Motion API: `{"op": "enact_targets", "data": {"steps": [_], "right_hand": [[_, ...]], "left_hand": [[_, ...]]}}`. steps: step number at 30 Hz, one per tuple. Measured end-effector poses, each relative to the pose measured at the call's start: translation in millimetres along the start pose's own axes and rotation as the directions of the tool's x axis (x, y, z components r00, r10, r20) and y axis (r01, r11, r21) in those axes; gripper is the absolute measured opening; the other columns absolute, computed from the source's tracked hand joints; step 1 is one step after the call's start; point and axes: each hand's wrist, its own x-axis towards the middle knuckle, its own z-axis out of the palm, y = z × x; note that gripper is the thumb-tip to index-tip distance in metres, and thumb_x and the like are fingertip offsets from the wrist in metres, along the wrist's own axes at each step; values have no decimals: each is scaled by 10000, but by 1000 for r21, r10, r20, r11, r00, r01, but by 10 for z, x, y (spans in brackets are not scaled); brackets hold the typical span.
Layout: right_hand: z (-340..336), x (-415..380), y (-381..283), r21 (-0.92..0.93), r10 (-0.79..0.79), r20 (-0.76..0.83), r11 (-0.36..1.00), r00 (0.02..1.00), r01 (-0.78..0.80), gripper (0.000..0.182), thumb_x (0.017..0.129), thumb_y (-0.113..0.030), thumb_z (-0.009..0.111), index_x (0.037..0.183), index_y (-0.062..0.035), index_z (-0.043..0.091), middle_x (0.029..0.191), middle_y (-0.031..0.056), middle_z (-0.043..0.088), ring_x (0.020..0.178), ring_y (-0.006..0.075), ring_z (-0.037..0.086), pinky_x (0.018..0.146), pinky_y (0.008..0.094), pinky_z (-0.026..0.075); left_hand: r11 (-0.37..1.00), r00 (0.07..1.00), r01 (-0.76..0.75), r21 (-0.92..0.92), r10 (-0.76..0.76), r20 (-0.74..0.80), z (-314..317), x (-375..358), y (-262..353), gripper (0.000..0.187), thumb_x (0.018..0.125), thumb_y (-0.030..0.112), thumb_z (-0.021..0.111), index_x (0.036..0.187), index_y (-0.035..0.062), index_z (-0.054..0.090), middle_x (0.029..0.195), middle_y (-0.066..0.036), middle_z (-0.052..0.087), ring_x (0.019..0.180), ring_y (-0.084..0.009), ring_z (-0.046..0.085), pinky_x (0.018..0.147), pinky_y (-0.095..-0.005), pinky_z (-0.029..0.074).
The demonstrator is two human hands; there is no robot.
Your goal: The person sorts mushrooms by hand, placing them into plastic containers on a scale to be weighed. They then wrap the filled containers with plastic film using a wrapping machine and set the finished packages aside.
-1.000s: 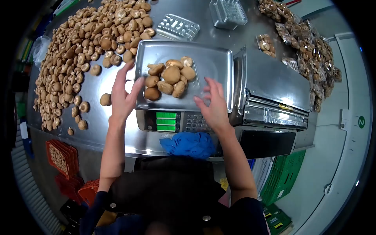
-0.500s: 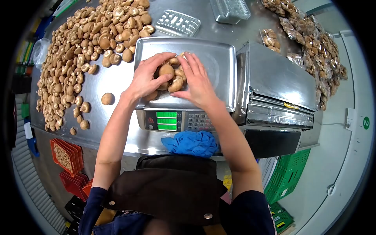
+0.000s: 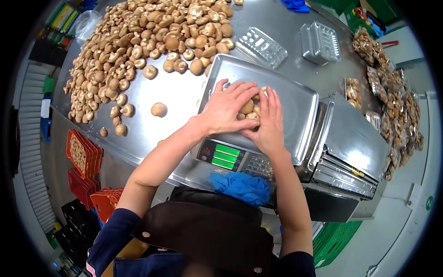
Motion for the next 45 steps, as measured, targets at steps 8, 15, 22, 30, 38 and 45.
{"op": "enact_targets", "data": {"steps": [8,15,22,30,38,45], "right_hand": [[-394,-283,-4,201,207,-216,966,954,-164,764,806,-286,709,1419,-7,349,1476,202,339,1370,337,334,1133,425,269],[-385,-666,-145,159,205,-254,973,945,-169,319,879,-47,567,1194,-3,565,1277,171,562,1198,290,534,1024,384,408],[-290,-471,-906,296,-106,-55,948,993,118,447,810,-55,686,1235,-70,550,1293,124,534,1153,307,566,973,382,480],[-136,-341,-929,290,-167,31,945,986,151,717,749,-118,760,1375,-82,415,1419,171,365,1249,358,470,1051,409,419],[-287,129,-40,76,21,-35,997,999,-18,448,892,-223,615,1291,-59,496,1356,172,463,1202,391,477,1028,437,375],[6,77,28,275,114,-164,959,980,-66,320,928,-195,538,1220,-67,547,1369,148,478,1247,362,446,1057,435,341]], "left_hand": [[837,710,450,-312,-547,-442,-396,-900,-641,677,765,101,727,1375,64,435,1407,-129,458,1280,-289,456,1073,-388,353],[397,565,824,404,-530,-633,-255,-2891,-2363,367,800,57,662,1163,37,617,1247,-184,556,1222,-370,470,1042,-424,372],[597,379,466,-653,-801,-463,-699,-1942,-1125,274,916,59,576,1182,12,623,1042,-88,661,909,-147,626,714,-263,512],[484,853,360,-798,-518,72,-639,-942,530,823,758,152,678,1467,42,275,1200,-160,589,1131,-224,558,951,-343,433],[982,940,133,-134,-168,-298,16,-260,143,643,825,357,637,1378,79,461,1425,-172,426,1330,-367,376,1113,-448,267],[992,961,111,-54,-121,-250,178,-29,59,416,873,299,599,1221,73,576,1261,-111,563,1195,-321,476,1025,-436,326]]}}
